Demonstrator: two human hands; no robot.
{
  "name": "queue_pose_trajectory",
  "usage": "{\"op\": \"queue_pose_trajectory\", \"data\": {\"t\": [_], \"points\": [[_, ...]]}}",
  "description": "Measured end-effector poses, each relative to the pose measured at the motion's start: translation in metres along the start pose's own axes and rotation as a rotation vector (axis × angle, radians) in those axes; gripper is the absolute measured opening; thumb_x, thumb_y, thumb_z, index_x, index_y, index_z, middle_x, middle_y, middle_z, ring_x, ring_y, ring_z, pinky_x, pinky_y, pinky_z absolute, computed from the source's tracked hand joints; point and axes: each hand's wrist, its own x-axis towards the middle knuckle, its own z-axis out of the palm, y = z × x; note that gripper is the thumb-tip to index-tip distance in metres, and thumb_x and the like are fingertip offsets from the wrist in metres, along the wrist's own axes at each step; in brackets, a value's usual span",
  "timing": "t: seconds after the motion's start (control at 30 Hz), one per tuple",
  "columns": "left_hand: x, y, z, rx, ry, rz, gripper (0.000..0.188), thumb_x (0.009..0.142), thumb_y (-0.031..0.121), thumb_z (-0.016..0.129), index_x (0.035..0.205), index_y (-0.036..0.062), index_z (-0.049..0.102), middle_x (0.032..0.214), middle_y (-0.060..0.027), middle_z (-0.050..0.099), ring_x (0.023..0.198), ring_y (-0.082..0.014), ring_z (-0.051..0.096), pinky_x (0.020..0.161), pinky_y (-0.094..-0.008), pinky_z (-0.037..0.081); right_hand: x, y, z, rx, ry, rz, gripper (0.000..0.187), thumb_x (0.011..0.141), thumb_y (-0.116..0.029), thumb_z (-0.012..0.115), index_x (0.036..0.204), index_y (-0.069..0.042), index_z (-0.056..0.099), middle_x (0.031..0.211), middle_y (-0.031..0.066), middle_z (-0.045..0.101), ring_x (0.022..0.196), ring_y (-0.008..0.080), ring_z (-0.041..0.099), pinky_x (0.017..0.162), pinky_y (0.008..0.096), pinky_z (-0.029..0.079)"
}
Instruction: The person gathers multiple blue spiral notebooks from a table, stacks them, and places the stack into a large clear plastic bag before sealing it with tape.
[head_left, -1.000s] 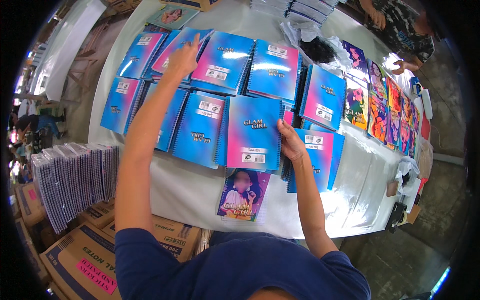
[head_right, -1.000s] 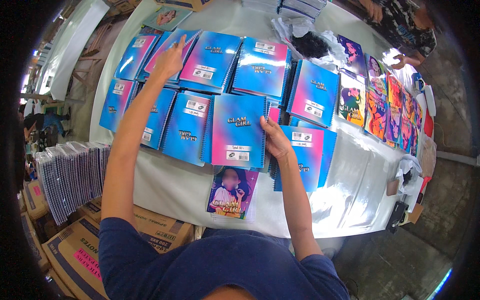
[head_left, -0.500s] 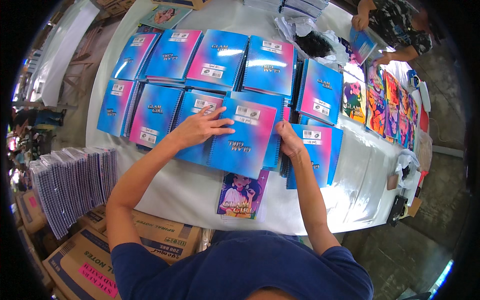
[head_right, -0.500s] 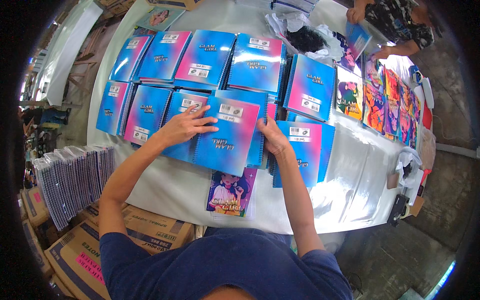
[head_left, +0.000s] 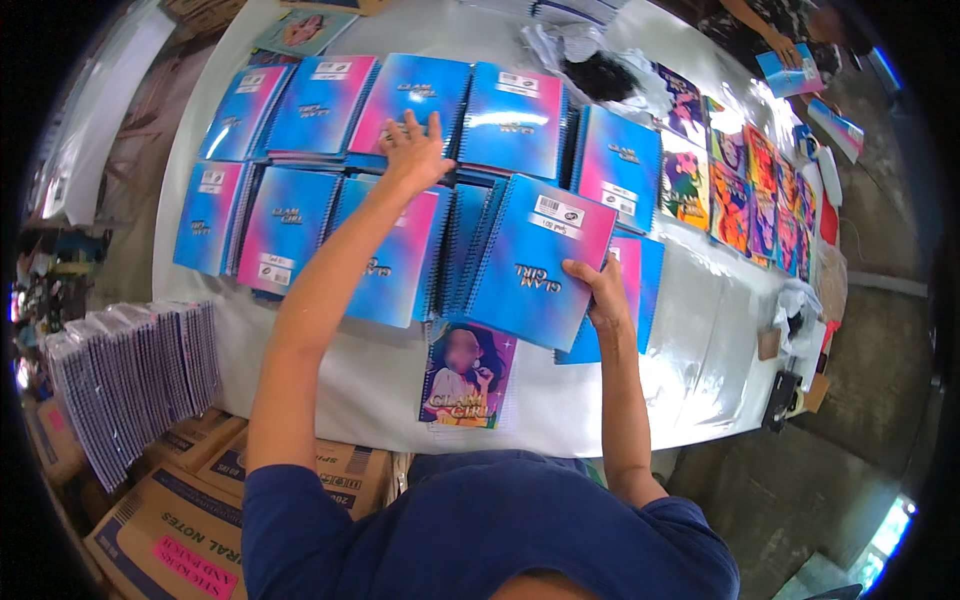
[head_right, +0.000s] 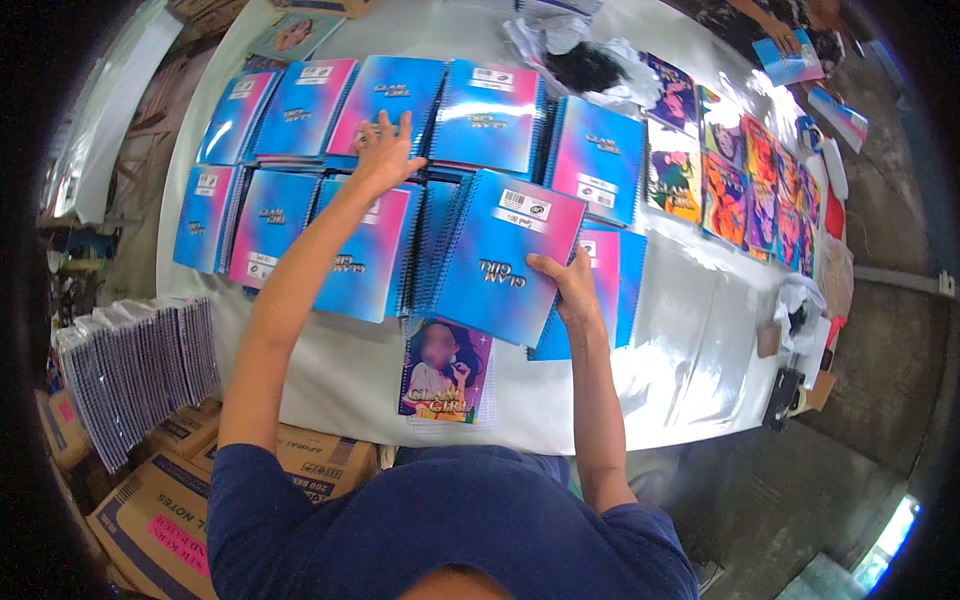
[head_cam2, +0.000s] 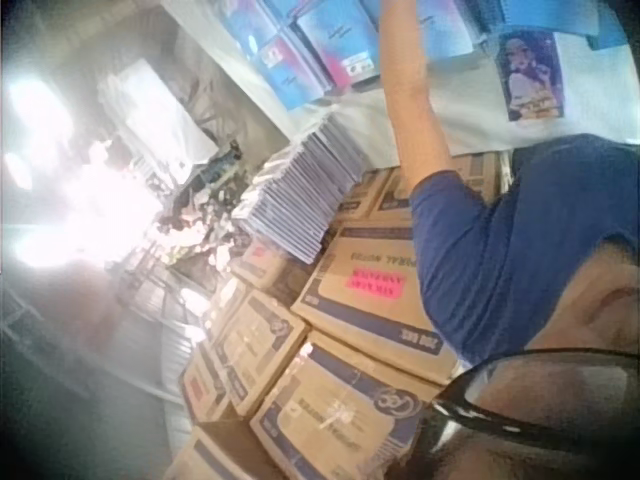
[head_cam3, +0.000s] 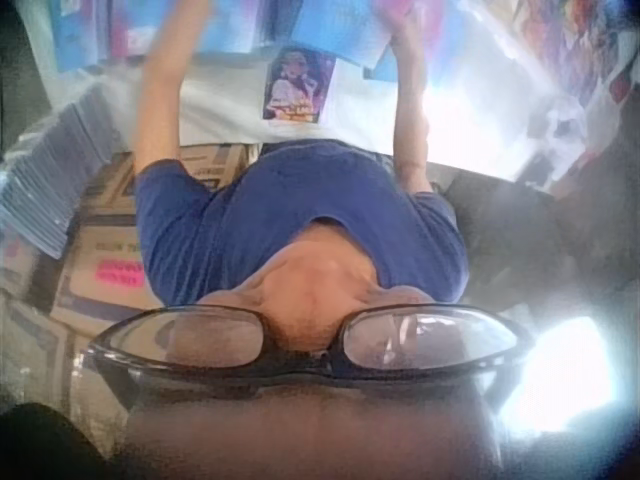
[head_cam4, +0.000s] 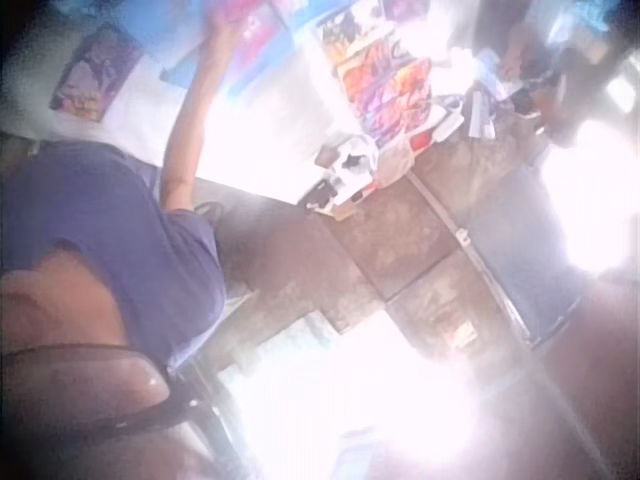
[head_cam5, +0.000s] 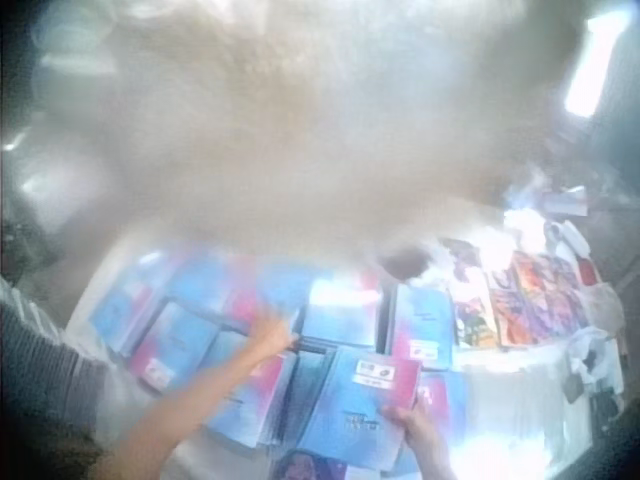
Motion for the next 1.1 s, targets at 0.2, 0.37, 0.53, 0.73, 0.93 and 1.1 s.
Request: {"op": "queue_pose_trajectory", "data": {"t": [0.2,0.37,0.53,0.73,0.93,1.1], "points": [[0.004,-0.005,-0.072,-0.322,-0.022,-0.005,0.064,0.087,0.025,0.051,0.143,0.0,0.031,0.097,-0.0295,0.063,0.093,-0.0424,0.063,0.086,-0.0495,0.047,0.011,0.0,-0.014,-0.039,-0.031,-0.004,0.058,0.069,-0.005,0.074,0.119,0.006,0.047,0.106,0.02,0.06,0.087,0.0255,0.064,0.072,0.0363,0.057],[-0.036,0.004,-0.117,-0.338,0.151,0.126,0.061,0.087,0.026,0.051,0.14,-0.0006,0.036,0.077,-0.0252,0.064,0.075,-0.0396,0.065,0.075,-0.0458,0.05,0.018,0.007,-0.017,-0.003,-0.096,-0.009,0.058,0.078,-0.016,0.074,0.125,0.003,0.046,0.11,0.0174,0.06,0.095,0.0238,0.062,0.079,0.0376,0.055],[-0.149,0.087,-0.118,-0.58,-0.264,0.469,0.077,0.085,0.053,0.058,0.148,0.0237,0.026,0.13,-0.0217,0.052,0.115,-0.0406,0.053,0.097,-0.0489,0.041,0.027,0.019,-0.041,0.368,-0.222,0.112,0.058,0.088,-0.032,0.066,0.13,-0.001,0.044,0.115,0.013,0.06,0.104,0.0213,0.058,0.086,0.0369,0.051],[-0.188,0.103,0.044,-0.048,0.064,0.687,0.088,0.074,0.054,0.067,0.148,0.0282,0.025,0.155,-0.0126,0.017,0.141,-0.0441,0.011,0.105,-0.0626,0.024,0.007,0.012,-0.025,-0.034,-0.104,-0.019,0.061,0.08,-0.019,0.075,0.127,0.005,0.044,0.115,0.0195,0.059,0.099,0.0253,0.062,0.081,0.0379,0.055],[-0.221,-0.007,-0.013,0.078,-0.159,0.409,0.087,0.076,0.03,0.073,0.148,0.0181,0.027,0.154,-0.0193,0.015,0.141,-0.0435,0.012,0.107,-0.0604,0.022,0.007,0.005,-0.022,0.06,-0.083,0.03,0.053,0.072,-0.008,0.076,0.117,0.007,0.052,0.105,0.0214,0.063,0.085,0.0264,0.067,0.073,0.036,0.059],[-0.233,-0.089,0.021,0.435,0.011,0.602,0.07,0.083,0.006,0.059,0.147,0.0148,0.03,0.147,-0.0197,0.034,0.131,-0.0405,0.039,0.097,-0.0517,0.042,0.011,0.0,-0.02,0.061,-0.103,0.049,0.052,0.072,-0.007,0.076,0.116,0.008,0.052,0.104,0.0218,0.064,0.085,0.0266,0.067,0.073,0.0368,0.058]]}}
